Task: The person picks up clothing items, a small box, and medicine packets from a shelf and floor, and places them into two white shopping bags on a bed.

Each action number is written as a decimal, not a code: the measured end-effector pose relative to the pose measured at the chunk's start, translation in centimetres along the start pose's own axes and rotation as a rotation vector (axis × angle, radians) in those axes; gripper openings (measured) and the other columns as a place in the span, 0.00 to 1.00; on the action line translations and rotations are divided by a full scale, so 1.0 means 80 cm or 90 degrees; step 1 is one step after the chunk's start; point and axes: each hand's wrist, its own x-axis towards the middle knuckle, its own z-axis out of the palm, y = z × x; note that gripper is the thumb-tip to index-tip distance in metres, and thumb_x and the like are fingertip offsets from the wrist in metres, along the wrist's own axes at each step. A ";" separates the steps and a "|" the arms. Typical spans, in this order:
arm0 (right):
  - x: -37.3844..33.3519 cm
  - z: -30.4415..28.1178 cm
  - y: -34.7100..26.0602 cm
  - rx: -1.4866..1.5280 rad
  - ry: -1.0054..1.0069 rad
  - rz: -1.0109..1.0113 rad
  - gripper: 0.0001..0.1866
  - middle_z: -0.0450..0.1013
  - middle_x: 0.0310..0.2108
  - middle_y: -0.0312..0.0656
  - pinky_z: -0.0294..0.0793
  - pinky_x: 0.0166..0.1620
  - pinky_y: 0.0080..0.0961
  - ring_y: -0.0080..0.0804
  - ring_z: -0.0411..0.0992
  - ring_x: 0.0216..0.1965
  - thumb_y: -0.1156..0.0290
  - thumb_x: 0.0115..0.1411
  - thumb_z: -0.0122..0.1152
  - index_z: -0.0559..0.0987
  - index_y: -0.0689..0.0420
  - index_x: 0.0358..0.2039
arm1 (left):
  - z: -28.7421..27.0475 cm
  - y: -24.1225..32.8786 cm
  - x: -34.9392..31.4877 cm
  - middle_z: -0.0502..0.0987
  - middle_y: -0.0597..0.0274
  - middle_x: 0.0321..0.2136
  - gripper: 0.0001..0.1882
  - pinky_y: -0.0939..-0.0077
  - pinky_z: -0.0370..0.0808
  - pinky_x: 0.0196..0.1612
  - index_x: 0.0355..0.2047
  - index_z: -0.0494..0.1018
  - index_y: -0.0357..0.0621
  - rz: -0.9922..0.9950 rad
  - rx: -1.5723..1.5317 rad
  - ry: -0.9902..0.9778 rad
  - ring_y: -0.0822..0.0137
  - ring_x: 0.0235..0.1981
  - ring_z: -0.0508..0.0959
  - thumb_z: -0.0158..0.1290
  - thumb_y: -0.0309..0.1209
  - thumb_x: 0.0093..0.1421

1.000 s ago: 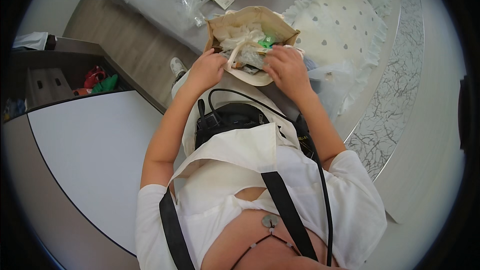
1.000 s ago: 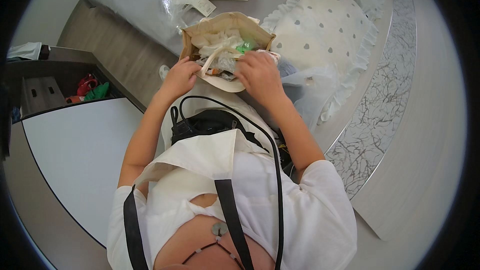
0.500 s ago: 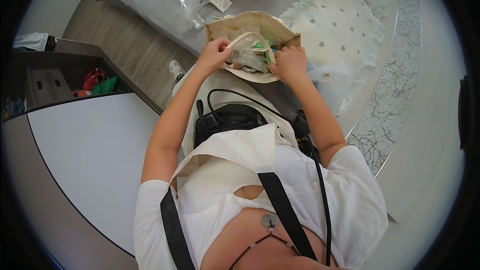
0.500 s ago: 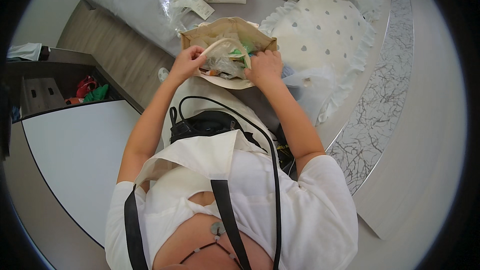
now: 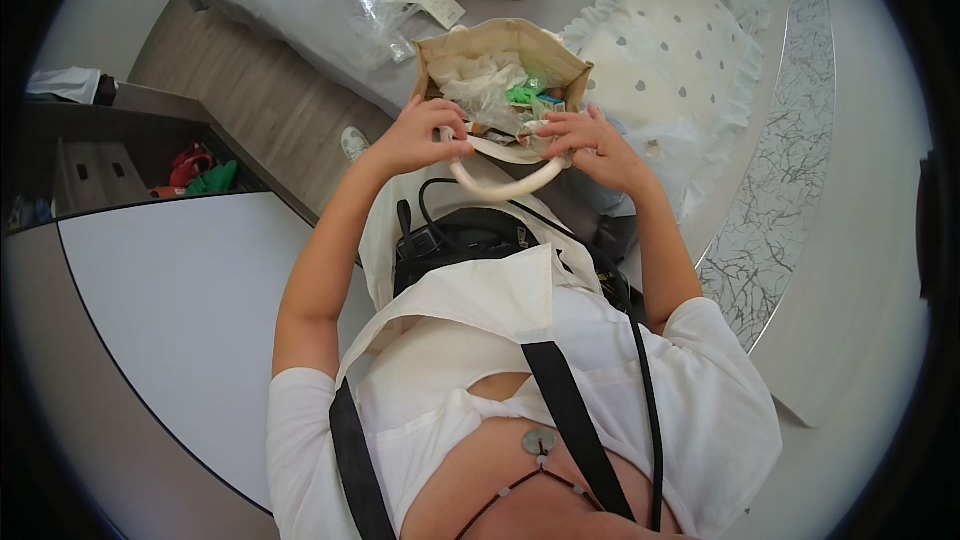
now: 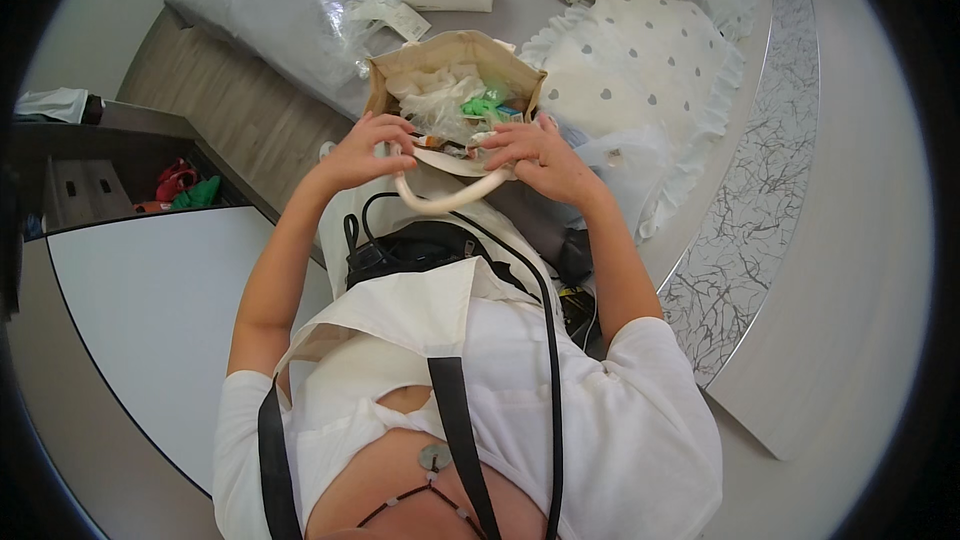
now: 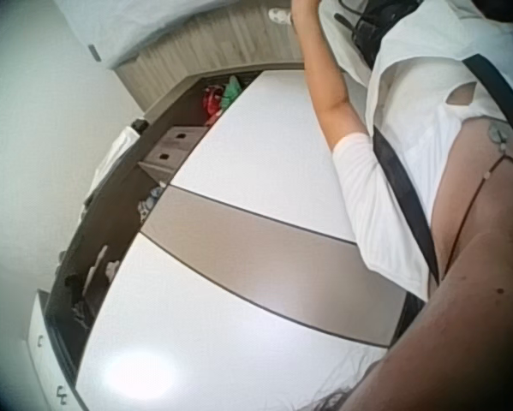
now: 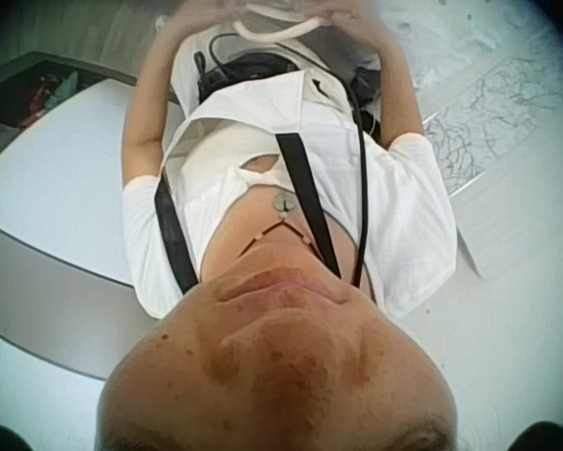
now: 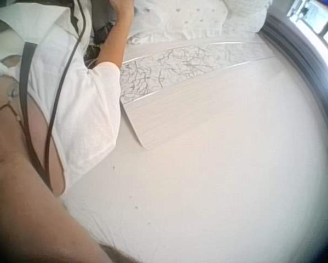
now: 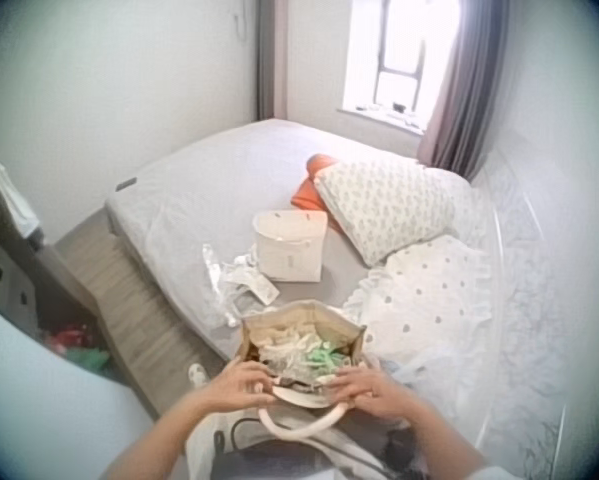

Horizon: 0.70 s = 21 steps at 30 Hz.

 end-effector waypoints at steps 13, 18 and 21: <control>0.040 0.029 0.006 -0.402 0.165 0.050 0.38 0.62 0.49 0.37 0.44 0.56 0.54 0.35 0.57 0.54 0.55 0.32 0.69 0.68 0.44 0.48 | 0.014 -0.051 0.039 0.70 0.61 0.43 0.24 0.55 0.49 0.58 0.36 0.69 0.49 0.156 0.336 0.161 0.63 0.49 0.66 0.59 0.47 0.41; 0.065 0.019 0.017 -0.490 0.277 -0.005 0.28 0.67 0.35 0.35 0.57 0.52 0.40 0.33 0.65 0.43 0.66 0.33 0.68 0.71 0.46 0.39 | -0.005 -0.046 0.047 0.74 0.64 0.33 0.14 0.64 0.61 0.50 0.32 0.70 0.49 0.223 0.352 0.176 0.63 0.40 0.71 0.57 0.37 0.44; 0.057 0.033 0.021 -0.479 0.298 -0.081 0.22 0.67 0.30 0.33 0.62 0.45 0.31 0.32 0.66 0.37 0.69 0.33 0.66 0.72 0.48 0.33 | 0.005 -0.048 0.041 0.74 0.66 0.26 0.06 0.69 0.66 0.40 0.27 0.70 0.48 0.042 0.456 0.057 0.64 0.33 0.73 0.52 0.29 0.45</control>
